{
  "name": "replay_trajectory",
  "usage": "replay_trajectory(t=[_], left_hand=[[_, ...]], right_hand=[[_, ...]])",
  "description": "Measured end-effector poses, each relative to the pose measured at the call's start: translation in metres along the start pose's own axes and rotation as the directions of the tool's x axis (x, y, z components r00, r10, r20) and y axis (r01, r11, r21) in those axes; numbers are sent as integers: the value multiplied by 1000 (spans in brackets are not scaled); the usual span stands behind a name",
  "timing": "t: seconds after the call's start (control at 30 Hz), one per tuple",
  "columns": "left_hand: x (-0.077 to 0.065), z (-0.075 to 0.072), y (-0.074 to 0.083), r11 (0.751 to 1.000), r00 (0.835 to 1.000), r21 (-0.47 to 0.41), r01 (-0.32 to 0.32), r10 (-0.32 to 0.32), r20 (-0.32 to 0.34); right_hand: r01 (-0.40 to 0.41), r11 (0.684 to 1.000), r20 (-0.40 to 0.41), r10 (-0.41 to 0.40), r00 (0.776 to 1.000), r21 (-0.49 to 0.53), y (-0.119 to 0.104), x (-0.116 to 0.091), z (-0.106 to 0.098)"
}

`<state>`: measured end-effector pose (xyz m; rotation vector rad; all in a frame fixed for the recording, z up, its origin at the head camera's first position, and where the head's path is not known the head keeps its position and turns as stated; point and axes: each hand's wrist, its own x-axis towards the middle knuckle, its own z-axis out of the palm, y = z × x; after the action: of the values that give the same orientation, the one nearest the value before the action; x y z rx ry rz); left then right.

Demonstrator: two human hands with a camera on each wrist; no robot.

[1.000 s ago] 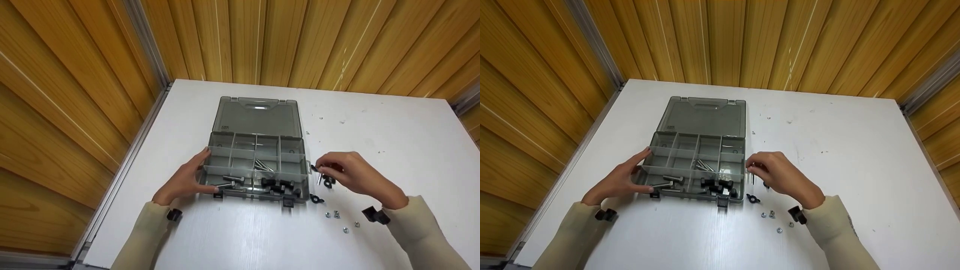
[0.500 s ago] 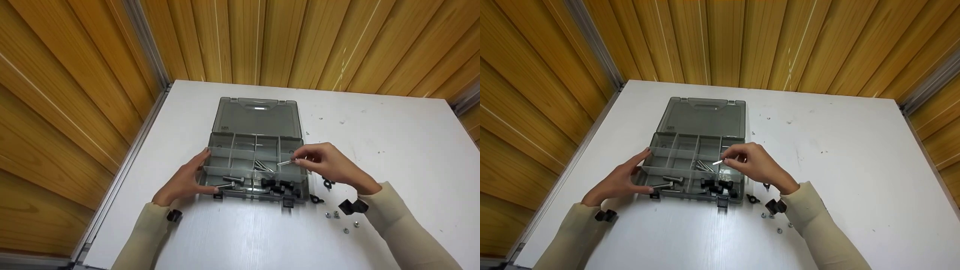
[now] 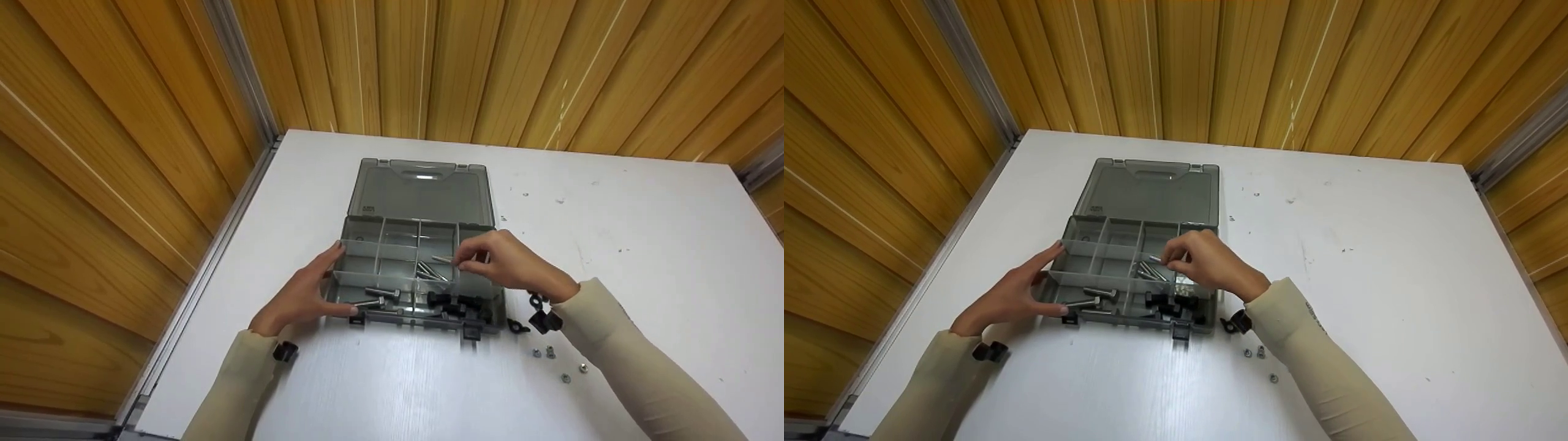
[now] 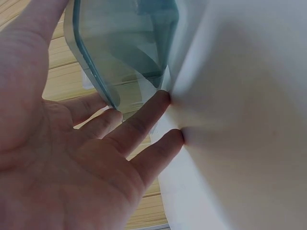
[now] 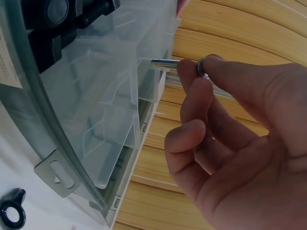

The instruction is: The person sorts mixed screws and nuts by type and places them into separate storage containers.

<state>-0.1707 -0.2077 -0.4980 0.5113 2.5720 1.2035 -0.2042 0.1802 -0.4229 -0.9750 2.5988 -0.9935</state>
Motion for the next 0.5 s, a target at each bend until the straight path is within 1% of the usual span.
replay_trajectory(t=[0.13, 0.23, 0.37, 0.5], left_hand=[[0, 2, 2, 1000, 1000, -19, 11, -11, 6], [1, 2, 2, 1000, 1000, -14, 11, -11, 10], [2, 2, 2, 1000, 1000, -7, 14, -14, 14], [3, 2, 2, 1000, 1000, -8, 11, -11, 12]], right_hand=[[28, 998, 19, -27, 999, -52, 2, 8, 6], [32, 994, 43, -28, 999, -104, 1, 12, 10], [31, 983, 62, -20, 998, -180, 0, 16, 15], [41, 970, 62, -27, 998, -238, 1, 19, 19]])
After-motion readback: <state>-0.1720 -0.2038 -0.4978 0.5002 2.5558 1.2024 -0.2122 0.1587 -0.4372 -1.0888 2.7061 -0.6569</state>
